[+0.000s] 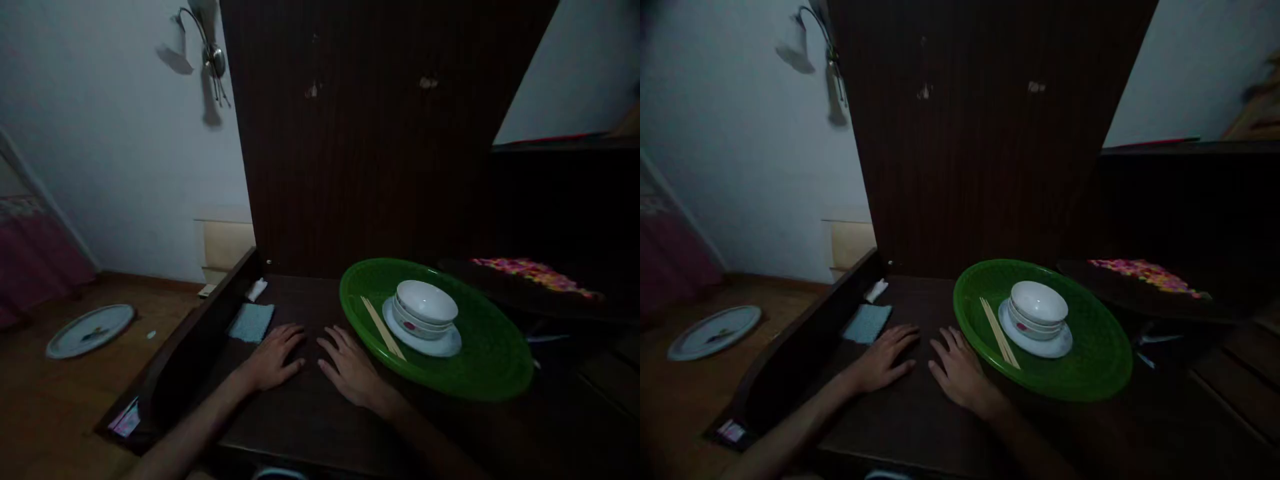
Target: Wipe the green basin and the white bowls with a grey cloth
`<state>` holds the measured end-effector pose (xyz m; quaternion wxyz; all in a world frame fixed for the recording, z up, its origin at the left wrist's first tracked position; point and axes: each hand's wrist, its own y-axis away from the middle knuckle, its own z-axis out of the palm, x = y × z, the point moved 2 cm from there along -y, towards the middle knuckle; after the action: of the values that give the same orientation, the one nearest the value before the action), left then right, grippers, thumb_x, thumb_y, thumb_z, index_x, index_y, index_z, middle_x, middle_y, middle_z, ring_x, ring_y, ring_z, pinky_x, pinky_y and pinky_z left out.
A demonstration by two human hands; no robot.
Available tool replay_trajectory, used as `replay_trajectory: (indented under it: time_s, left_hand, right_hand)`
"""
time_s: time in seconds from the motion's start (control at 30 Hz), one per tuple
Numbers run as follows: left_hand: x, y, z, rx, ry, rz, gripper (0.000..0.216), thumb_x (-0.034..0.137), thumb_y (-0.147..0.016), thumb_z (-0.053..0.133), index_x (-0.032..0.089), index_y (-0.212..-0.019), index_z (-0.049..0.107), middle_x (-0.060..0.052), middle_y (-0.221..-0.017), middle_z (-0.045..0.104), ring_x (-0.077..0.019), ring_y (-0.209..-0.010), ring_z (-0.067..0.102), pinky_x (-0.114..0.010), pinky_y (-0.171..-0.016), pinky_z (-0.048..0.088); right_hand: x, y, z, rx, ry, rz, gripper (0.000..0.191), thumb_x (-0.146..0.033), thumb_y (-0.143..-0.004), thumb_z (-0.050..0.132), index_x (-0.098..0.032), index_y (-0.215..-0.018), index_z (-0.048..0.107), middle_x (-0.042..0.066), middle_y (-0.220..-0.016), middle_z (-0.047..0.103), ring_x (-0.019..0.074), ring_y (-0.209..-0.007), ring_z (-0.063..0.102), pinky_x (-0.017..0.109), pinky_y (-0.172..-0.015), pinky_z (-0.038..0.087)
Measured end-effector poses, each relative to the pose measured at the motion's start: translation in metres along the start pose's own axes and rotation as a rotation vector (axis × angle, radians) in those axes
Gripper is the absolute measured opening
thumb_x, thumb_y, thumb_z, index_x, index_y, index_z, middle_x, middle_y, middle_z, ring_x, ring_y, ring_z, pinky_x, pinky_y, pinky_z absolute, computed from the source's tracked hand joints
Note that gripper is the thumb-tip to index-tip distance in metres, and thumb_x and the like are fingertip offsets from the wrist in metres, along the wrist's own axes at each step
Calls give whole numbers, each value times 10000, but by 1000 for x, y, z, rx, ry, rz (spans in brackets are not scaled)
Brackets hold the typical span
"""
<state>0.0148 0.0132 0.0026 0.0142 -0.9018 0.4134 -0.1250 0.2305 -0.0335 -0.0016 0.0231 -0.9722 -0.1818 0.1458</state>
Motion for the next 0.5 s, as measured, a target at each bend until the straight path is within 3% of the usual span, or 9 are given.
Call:
replay_trajectory:
  time_s: [0.2, 0.5]
  left_hand:
    - [-5, 1, 11, -16, 6, 15, 649, 524, -1025, 382, 172, -1566, 312, -117, -1636, 295, -296, -1522, 252, -539, -1218, 300]
    - [-4, 10, 16, 51, -48, 37, 636, 473, -1038, 395, 240, -1598, 205, -74, -1652, 256, -271, -1529, 230, -496, -1220, 317]
  right_hand:
    - [6, 7, 14, 58, -6, -87, 599, -450, -1031, 425, -196, -1567, 338, 129, -1657, 201, 303, -1541, 141, 522, -1239, 230]
    - [4, 9, 21, 124, 69, -109, 589, -385, -1019, 459, -193, -1564, 343, 129, -1642, 243, 303, -1526, 208, 527, -1218, 290]
